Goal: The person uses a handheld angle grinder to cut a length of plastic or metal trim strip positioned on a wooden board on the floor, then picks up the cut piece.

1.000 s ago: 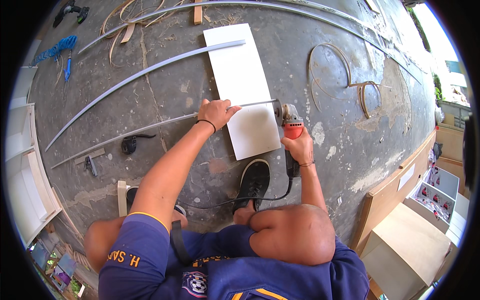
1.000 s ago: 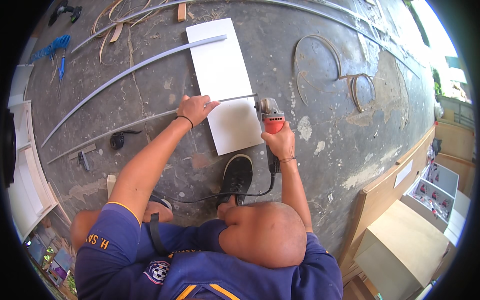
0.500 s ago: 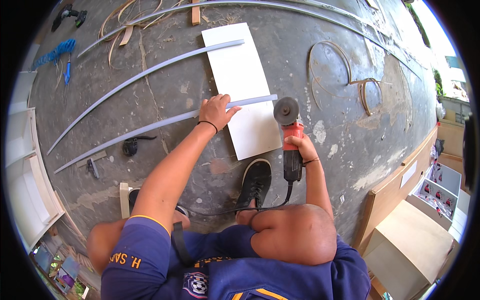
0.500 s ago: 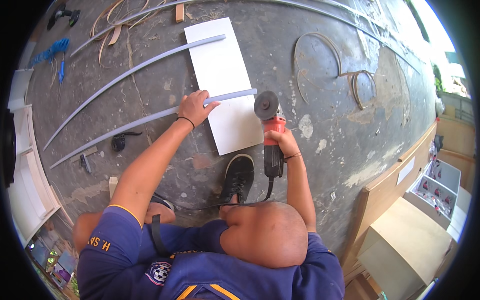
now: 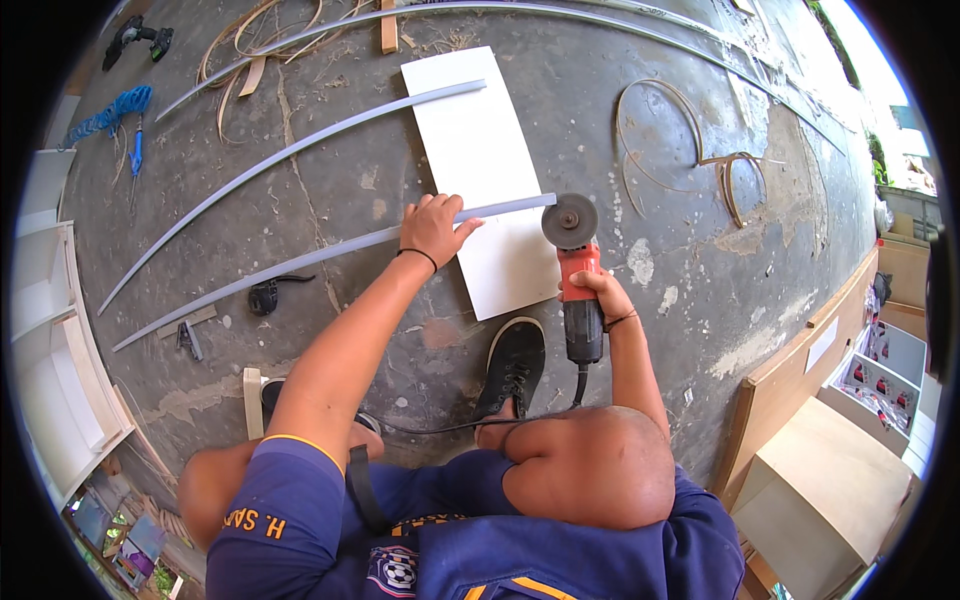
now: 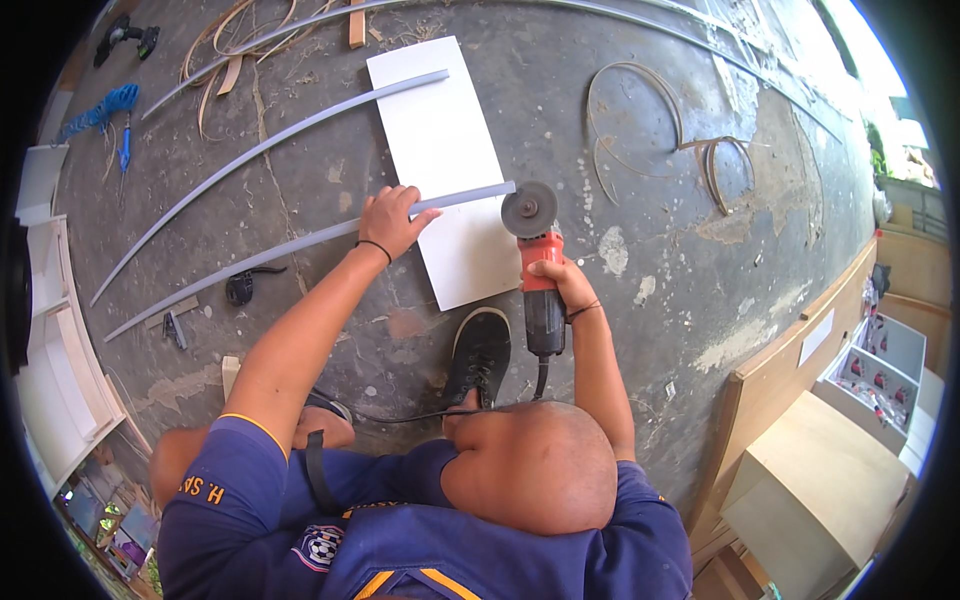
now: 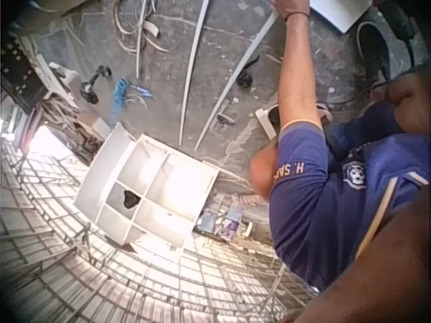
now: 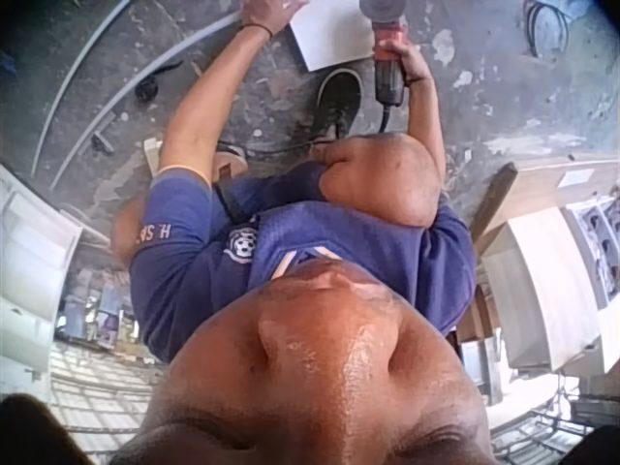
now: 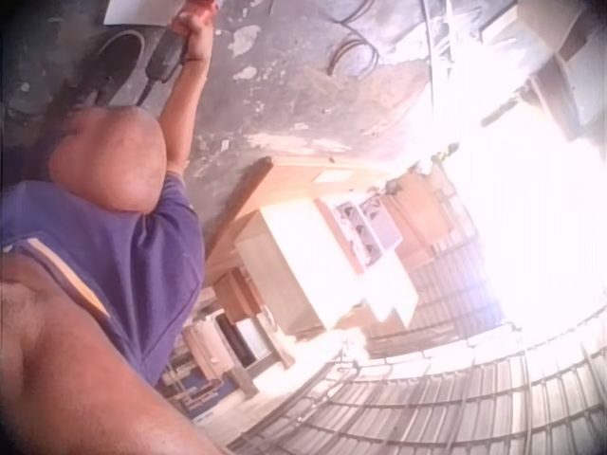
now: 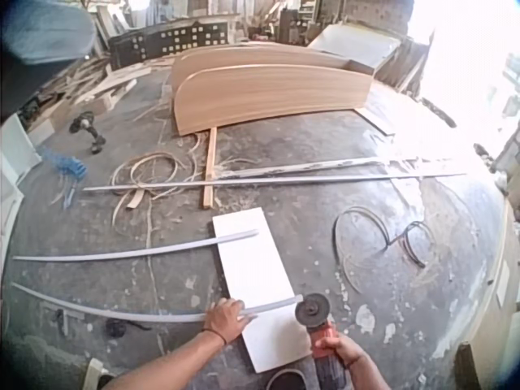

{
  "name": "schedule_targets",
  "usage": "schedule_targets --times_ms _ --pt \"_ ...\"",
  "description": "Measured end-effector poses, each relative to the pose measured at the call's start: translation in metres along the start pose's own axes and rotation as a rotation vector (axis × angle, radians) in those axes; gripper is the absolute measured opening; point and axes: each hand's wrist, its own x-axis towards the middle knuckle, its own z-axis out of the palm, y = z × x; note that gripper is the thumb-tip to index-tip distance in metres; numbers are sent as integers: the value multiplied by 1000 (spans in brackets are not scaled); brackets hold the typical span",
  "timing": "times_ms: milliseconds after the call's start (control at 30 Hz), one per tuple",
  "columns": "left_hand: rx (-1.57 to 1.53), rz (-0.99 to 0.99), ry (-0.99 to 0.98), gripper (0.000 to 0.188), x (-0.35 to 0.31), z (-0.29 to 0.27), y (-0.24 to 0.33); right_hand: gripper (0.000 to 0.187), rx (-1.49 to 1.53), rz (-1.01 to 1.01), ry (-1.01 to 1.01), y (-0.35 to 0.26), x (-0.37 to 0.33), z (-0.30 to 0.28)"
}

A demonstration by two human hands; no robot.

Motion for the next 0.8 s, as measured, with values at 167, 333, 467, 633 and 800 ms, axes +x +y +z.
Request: schedule_targets --times_ms 167,333,467,633,800 --pt "6 8 -1 40 -1 1 0 39 5 2 -7 1 0 -3" --pt "-9 23 17 37 -3 2 -2 39 11 6 -3 0 0 -1" --pt "-24 40 18 34 -3 1 0 40 22 22 11 0 -1 -2" --pt "-108 -4 -34 32 -3 0 -2 40 18 15 11 1 1 -4" --pt "-120 -83 -100 28 0 -4 1 39 -2 21 36 -1 -1 -7"
